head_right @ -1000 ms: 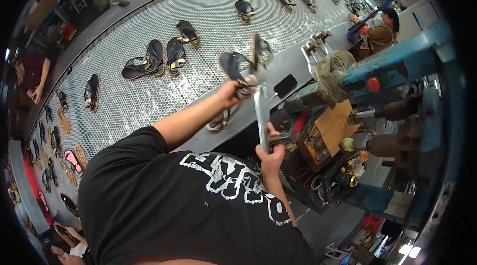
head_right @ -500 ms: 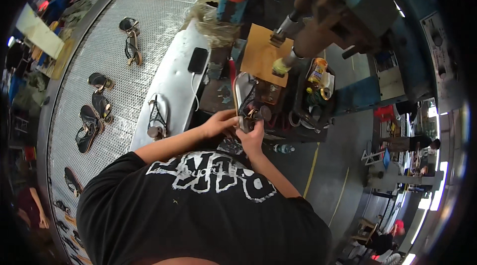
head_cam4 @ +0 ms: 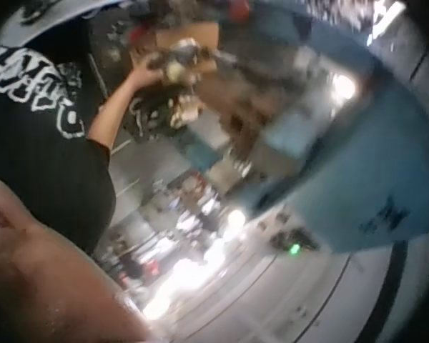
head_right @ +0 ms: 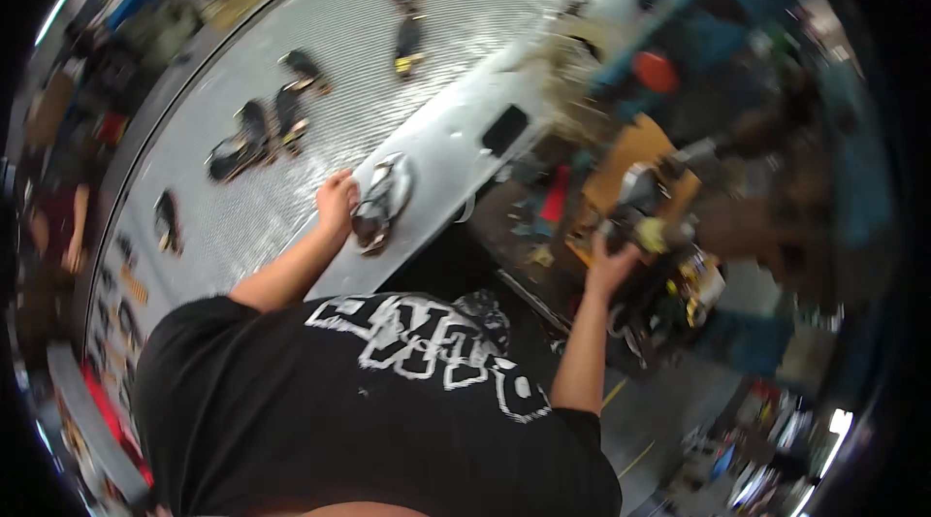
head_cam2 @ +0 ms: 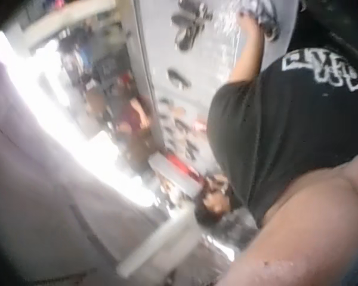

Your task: The person repeatedly picks up sandals from a conveyor belt, fits them onto shoe lasts, presses them with a shoemaking machine, and removes them.

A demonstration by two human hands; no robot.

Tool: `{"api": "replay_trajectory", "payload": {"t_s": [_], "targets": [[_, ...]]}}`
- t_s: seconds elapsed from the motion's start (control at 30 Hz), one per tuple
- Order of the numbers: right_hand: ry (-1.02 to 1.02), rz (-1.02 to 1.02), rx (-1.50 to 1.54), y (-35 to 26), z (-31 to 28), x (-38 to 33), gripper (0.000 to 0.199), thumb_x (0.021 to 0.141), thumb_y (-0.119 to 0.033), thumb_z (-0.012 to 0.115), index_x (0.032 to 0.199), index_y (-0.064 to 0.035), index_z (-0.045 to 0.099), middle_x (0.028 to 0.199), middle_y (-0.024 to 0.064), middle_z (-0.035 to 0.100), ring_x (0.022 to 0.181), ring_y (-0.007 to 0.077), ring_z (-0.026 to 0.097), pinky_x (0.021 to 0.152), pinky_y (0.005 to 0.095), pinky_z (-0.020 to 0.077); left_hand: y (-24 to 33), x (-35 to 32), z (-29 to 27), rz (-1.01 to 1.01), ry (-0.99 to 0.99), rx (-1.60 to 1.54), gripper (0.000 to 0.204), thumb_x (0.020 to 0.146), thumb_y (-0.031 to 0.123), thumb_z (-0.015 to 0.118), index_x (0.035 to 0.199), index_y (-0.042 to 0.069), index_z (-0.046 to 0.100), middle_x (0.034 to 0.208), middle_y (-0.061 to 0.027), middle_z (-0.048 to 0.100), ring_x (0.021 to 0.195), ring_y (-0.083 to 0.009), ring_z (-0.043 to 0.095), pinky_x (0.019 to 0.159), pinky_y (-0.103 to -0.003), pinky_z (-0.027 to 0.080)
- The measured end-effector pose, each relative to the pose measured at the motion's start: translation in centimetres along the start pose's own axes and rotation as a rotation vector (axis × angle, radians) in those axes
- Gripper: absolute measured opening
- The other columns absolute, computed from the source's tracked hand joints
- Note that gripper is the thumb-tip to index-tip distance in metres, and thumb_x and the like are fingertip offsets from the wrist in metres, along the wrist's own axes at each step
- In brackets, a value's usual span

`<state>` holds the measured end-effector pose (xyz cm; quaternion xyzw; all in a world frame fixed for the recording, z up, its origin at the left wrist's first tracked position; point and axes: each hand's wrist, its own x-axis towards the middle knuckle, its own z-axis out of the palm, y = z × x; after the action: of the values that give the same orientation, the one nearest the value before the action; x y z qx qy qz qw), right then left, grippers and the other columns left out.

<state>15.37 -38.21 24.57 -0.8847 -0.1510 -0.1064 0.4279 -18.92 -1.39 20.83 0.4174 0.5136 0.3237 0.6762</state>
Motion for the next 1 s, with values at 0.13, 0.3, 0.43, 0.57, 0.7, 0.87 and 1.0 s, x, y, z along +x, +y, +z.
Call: {"api": "replay_trajectory", "payload": {"t_s": [0.13, 0.3, 0.43, 0.57, 0.7, 0.87, 1.0], "targets": [[0.197, -0.027, -0.126, -1.4, 0.5, -0.5, 0.052, 0.078, -0.03, 0.076, 0.109, 0.0049, 0.052, 0.106, 0.0205, 0.062, 0.095, 0.033, 0.062, 0.083, 0.0401, 0.0488, -4.0, 9.9, -9.1, 0.139, 0.432, 0.293, 0.052, 0.074, 0.009, 0.067, 0.122, -0.002, 0.05, 0.095, -0.0127, 0.061, 0.073, -0.0181, 0.058, 0.062, -0.032, 0.048], [0.131, 0.024, -0.328, -2.9, 0.6, -0.3, 0.053, 0.079, -0.038, 0.072, 0.103, 0.0045, 0.051, 0.101, 0.0232, 0.06, 0.095, 0.0382, 0.06, 0.08, 0.0433, 0.0469, -2.1, 15.8, -10.0, -0.009, 0.669, 1.084, 0.08, 0.058, 0.041, 0.081, 0.118, -0.001, 0.049, 0.118, -0.0218, 0.053, 0.111, -0.0374, 0.05, 0.096, -0.044, 0.042], [0.094, 0.075, -0.459, -4.1, 1.1, -0.4, 0.054, 0.077, -0.038, 0.072, 0.103, 0.0038, 0.05, 0.1, 0.0234, 0.058, 0.097, 0.0407, 0.057, 0.083, 0.0442, 0.0451, 0.5, 18.3, -9.6, -0.12, 0.777, 1.038, 0.074, 0.062, 0.047, 0.078, 0.116, 0.003, 0.051, 0.121, -0.019, 0.05, 0.111, -0.034, 0.05, 0.094, -0.044, 0.044], [0.147, 0.065, -0.314, -3.0, 1.8, -0.9, 0.07, 0.074, -0.031, 0.076, 0.127, 0.0021, 0.043, 0.121, 0.0237, 0.053, 0.114, 0.0378, 0.052, 0.095, 0.0409, 0.0404, 2.1, 19.3, -8.1, -0.152, 0.863, 0.966, 0.061, 0.07, 0.039, 0.076, 0.115, 0.006, 0.051, 0.117, -0.0188, 0.054, 0.106, -0.0339, 0.054, 0.089, -0.047, 0.047], [0.064, 0.144, -0.26, -4.3, 2.4, -2.9, 0.076, 0.07, -0.019, 0.075, 0.135, -0.0024, 0.04, 0.129, 0.0211, 0.052, 0.119, 0.0371, 0.05, 0.098, 0.0403, 0.0388, 0.5, 20.7, -11.2, -0.065, 0.747, 0.101, 0.038, 0.079, 0.012, 0.071, 0.112, 0.003, 0.053, 0.105, -0.0144, 0.063, 0.096, -0.03, 0.062, 0.084, -0.044, 0.051], [0.022, 0.092, -0.081, -12.0, 2.0, -13.1, 0.068, 0.066, -0.015, 0.076, 0.126, -0.0001, 0.047, 0.121, 0.0202, 0.058, 0.112, 0.0321, 0.057, 0.094, 0.037, 0.0416, -0.2, 9.9, -15.3, -0.277, -0.084, -0.898, 0.029, 0.086, 0.002, 0.06, 0.114, 0.0, 0.056, 0.106, -0.011, 0.063, 0.098, -0.0228, 0.063, 0.089, -0.032, 0.052], [-0.165, 0.138, 0.411, -16.3, 3.6, -17.3, 0.061, 0.069, 0.005, 0.07, 0.126, 0.0025, 0.048, 0.121, 0.0099, 0.055, 0.111, 0.0211, 0.053, 0.098, 0.0329, 0.0391, 3.9, -4.2, -9.7, -0.641, -0.759, -0.556, 0.036, 0.089, 0.001, 0.055, 0.124, -0.003, 0.049, 0.116, -0.0209, 0.061, 0.109, -0.0327, 0.061, 0.097, -0.039, 0.049]]}}
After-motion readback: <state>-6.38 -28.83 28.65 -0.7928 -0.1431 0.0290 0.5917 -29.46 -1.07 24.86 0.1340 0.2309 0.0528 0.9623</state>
